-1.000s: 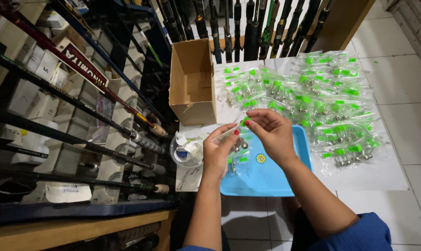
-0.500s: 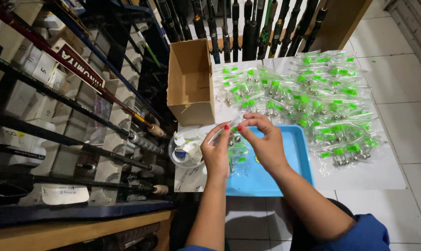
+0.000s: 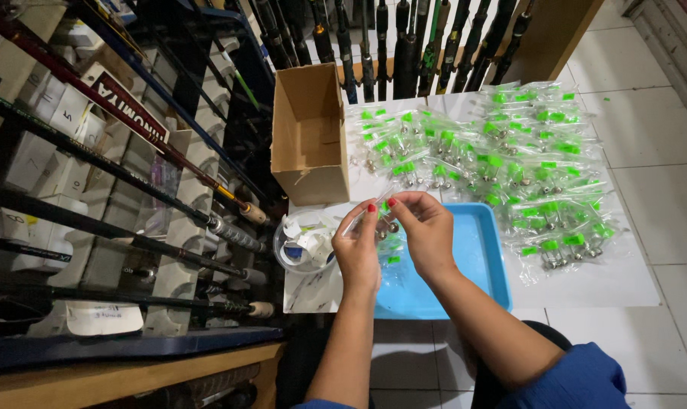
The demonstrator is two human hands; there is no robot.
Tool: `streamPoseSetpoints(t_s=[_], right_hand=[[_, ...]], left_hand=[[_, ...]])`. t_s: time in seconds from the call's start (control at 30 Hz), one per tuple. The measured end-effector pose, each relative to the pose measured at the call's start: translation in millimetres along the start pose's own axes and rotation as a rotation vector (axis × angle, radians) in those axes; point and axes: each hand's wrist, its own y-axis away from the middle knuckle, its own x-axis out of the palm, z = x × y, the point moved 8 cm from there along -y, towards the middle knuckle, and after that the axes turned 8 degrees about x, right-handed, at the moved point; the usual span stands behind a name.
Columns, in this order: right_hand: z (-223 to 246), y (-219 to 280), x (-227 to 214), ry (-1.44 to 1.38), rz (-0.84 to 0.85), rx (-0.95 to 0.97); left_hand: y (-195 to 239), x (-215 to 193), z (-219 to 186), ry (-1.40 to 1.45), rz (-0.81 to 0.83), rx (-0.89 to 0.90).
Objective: The person places small green fishing lures into clear plastic bags and arranges them in a blue tray. The person then picks up the packaged lures from the tray and places them onto a white table surface.
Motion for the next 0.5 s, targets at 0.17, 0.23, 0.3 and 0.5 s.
streamPoseSetpoints(t_s=[0.17,0.23,0.3,0.5], right_hand=[[-11,-7,-7,-0.003,-0.005,-0.065],[-9,-8,-8,-0.037,0.008,-0.067],[-9,-12,-2,-0.017,0.101,-0.059],[-24,-29,-6,0.055,0.207,0.049]], left_hand=[[-5,-4,6,0.014,0.001,-0.028],[-5,-5,3,-0.015,0.006,-0.046],[-4,-4,0,-0.050,0.006,-0.049],[-3,-6,4,-0.024,0.034,-0.012]])
